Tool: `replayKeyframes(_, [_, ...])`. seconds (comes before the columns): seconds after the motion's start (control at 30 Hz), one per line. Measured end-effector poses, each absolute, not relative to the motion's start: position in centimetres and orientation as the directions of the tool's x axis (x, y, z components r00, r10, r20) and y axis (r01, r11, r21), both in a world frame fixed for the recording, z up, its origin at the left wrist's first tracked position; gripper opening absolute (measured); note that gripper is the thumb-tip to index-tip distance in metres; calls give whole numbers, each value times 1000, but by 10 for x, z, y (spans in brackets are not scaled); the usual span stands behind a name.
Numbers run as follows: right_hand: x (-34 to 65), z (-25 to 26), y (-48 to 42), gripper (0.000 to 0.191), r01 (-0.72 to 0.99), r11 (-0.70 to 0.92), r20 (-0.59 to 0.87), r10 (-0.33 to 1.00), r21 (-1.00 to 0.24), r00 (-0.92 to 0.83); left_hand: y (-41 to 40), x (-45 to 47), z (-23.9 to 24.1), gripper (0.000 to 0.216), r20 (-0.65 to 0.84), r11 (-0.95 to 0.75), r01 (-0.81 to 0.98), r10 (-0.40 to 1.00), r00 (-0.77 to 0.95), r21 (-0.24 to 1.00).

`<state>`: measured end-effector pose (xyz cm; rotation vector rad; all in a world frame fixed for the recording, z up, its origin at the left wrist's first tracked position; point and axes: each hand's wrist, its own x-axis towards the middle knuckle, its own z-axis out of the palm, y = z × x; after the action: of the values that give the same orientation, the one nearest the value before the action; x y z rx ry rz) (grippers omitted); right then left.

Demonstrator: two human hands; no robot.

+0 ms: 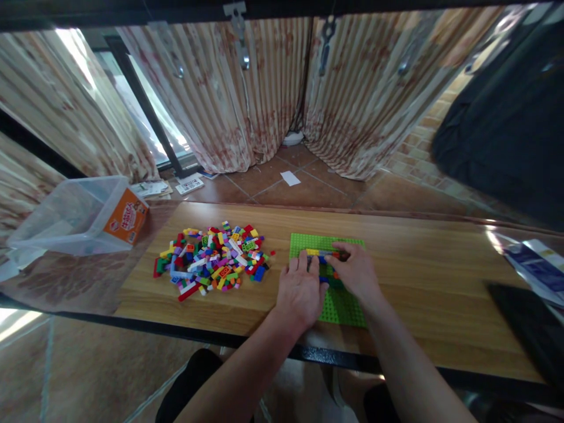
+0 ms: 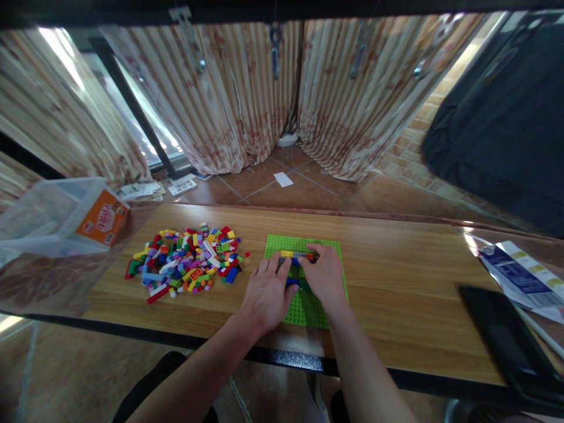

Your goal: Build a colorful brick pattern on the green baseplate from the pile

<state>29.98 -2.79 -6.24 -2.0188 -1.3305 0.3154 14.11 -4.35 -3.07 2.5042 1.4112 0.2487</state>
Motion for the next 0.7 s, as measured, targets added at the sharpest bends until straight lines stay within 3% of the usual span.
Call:
replayKeyframes(0.27, [298, -59, -29, 36, 721, -247, 135, 894, -647, 427, -45, 141, -30, 55, 35, -500, 811, 856, 515, 303])
replayKeyframes(0.7, [312, -61, -33, 38, 672, -143, 129, 932, -727, 338, -45, 141, -28, 54, 27, -500, 813, 856, 516, 298])
